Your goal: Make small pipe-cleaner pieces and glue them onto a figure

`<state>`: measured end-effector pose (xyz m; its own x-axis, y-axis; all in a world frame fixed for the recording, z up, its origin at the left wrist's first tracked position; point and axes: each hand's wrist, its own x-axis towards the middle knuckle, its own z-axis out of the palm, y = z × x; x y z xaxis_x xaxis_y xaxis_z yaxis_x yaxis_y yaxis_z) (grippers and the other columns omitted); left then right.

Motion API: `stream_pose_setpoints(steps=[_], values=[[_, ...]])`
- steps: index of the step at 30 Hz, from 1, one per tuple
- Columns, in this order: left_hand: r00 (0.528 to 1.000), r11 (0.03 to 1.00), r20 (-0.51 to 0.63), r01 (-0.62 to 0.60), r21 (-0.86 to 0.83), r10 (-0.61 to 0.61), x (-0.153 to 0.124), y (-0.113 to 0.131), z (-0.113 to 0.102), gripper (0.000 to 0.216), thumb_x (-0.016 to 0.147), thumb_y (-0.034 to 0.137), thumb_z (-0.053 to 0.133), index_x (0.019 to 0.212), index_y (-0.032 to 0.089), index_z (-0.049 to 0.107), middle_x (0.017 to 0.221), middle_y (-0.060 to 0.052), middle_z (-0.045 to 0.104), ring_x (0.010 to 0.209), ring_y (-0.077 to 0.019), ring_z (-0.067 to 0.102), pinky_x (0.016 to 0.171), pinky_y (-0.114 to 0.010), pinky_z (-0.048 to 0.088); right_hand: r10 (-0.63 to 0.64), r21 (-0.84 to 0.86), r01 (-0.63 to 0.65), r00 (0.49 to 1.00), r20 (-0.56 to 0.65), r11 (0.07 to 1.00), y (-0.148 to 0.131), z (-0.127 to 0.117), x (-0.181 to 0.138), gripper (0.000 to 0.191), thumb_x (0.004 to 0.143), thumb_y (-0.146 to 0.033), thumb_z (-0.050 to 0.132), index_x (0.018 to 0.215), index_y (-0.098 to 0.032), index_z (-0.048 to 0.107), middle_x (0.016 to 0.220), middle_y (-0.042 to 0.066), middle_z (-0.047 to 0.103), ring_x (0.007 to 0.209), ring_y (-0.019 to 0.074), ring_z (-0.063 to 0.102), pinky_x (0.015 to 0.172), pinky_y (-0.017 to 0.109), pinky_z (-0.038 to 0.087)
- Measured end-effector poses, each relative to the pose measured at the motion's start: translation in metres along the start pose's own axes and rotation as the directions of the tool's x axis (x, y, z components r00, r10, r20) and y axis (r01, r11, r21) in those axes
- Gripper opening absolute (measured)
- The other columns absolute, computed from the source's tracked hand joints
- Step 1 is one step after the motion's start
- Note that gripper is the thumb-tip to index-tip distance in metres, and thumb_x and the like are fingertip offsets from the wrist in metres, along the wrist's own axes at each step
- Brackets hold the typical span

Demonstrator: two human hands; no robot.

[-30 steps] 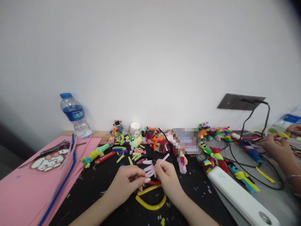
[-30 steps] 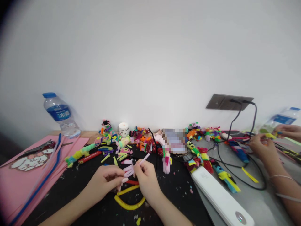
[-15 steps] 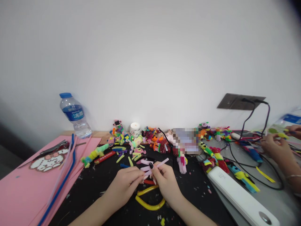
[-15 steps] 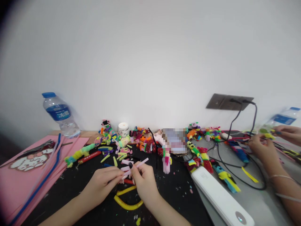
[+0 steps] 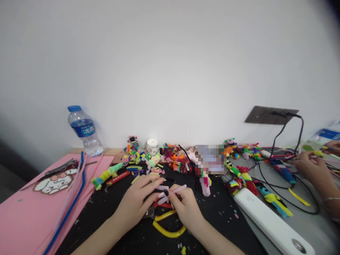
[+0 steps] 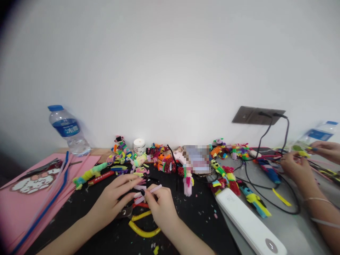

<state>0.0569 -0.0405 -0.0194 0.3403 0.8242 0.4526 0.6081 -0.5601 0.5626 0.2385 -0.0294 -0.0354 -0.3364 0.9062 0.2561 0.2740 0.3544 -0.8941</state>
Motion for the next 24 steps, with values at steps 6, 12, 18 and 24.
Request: stream_pose_setpoints(steps=[6,12,18,24], values=[[0.977,0.976,0.199,0.118,-0.185,-0.08,0.0039,0.0062,0.0032,0.019,0.084,0.016,0.051,0.079,0.018,0.069,0.078,-0.002,0.065,0.073,-0.0137,0.059,0.068,-0.021,0.044,-0.068,-0.011,0.069,0.996,0.05,0.998,-0.0041,-0.0004,-0.0005,0.032,0.088,-0.025,0.045,0.06,-0.015,0.056,0.058,-0.002,0.051,0.055,0.0091,0.046,0.054,0.02,0.033],[0.955,0.93,0.183,0.275,-0.243,-0.234,0.0052,0.0025,0.0061,0.02,0.083,0.024,0.052,0.088,0.018,0.071,0.076,-0.003,0.069,0.07,-0.0148,0.061,0.066,-0.022,0.044,0.001,-0.025,0.0,1.0,0.024,1.0,0.0009,-0.0023,-0.0004,0.03,0.089,-0.024,0.041,0.06,-0.016,0.047,0.054,-0.004,0.042,0.052,0.0087,0.038,0.051,0.02,0.029],[0.964,0.963,0.19,0.218,-0.16,-0.186,0.0022,0.0017,0.008,0.024,0.087,0.024,0.046,0.097,0.019,0.068,0.07,-0.001,0.068,0.065,-0.0132,0.061,0.066,-0.02,0.044,0.051,0.016,-0.051,0.999,0.015,0.999,0.0024,-0.0024,0.0019,0.027,0.088,-0.024,0.041,0.062,-0.016,0.044,0.056,-0.005,0.04,0.053,0.0085,0.035,0.05,0.02,0.028],[0.975,0.98,0.184,0.148,-0.13,-0.122,-0.0007,0.0002,0.0097,0.023,0.088,0.018,0.042,0.092,0.02,0.065,0.088,-0.003,0.068,0.078,-0.0138,0.061,0.073,-0.02,0.043,0.083,0.119,-0.087,0.996,0.035,0.989,0.0053,-0.001,0.0012,0.021,0.086,-0.026,0.045,0.068,-0.016,0.049,0.055,-0.005,0.042,0.051,0.0078,0.035,0.048,0.019,0.029]])
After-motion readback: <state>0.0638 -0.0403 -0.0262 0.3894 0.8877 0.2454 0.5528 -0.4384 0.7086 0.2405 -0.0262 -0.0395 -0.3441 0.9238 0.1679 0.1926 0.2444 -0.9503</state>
